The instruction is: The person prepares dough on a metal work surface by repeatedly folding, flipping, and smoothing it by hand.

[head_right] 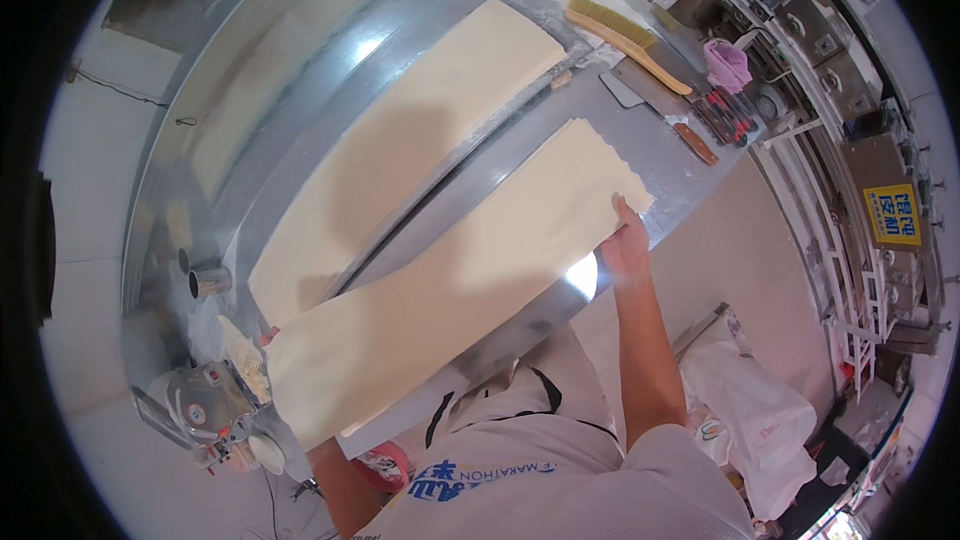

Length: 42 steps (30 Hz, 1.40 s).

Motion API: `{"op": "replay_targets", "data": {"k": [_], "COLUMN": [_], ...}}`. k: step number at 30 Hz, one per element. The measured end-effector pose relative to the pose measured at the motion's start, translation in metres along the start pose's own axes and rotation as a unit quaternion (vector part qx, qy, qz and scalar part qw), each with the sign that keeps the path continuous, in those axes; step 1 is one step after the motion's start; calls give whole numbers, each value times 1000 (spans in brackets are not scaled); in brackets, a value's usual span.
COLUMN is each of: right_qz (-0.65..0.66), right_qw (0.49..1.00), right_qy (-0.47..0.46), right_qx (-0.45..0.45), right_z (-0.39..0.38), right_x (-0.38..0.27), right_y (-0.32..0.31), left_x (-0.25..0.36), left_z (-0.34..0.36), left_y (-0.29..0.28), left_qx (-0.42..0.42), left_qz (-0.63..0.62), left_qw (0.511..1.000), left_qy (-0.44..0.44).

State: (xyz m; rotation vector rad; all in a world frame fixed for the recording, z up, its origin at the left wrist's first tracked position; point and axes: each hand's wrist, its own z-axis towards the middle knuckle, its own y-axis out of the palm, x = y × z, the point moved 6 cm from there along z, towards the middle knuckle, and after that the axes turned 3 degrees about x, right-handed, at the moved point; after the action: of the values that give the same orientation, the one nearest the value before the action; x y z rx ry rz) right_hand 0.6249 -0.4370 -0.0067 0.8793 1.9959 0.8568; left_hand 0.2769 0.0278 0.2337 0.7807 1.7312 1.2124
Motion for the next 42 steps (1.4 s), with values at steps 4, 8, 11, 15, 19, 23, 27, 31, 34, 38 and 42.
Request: {"op": "replay_targets", "data": {"k": [4,8,11,15,19,23,27,31,34,38,42], "right_qz": [-93,-96,-103,-115,-140,-175,-201,-229,-242,-263,-260], "right_qw": [984,985,984,984,980,965,964,960,955,946,949], "right_qy": [-37,-52,-41,-46,-63,-64,-67,-67,-72,-62,-61], "right_qx": [150,130,138,131,125,184,162,146,157,182,166], "right_z": [3,6,6,5,16,22,31,38,42,38,41], "right_x": [9,7,8,3,1,-9,-6,-13,-18,-14,-18], "right_y": [20,9,12,22,13,-8,-12,-25,-27,-23,-29], "left_x": [22,42,71,69,41,18,56,60,70,84,95], "left_z": [-2,-9,-19,-16,13,5,-40,-48,-50,-53,-48], "left_y": [7,-24,-43,-44,-70,-18,-39,-58,-68,-76,-83], "left_qx": [-62,31,35,-14,-159,-4,102,252,280,257,239], "left_qz": [421,-51,194,409,31,400,520,562,554,551,549], "left_qw": [905,993,972,911,984,915,822,734,729,745,756], "left_qy": [21,105,126,60,75,56,210,286,289,273,264]}}
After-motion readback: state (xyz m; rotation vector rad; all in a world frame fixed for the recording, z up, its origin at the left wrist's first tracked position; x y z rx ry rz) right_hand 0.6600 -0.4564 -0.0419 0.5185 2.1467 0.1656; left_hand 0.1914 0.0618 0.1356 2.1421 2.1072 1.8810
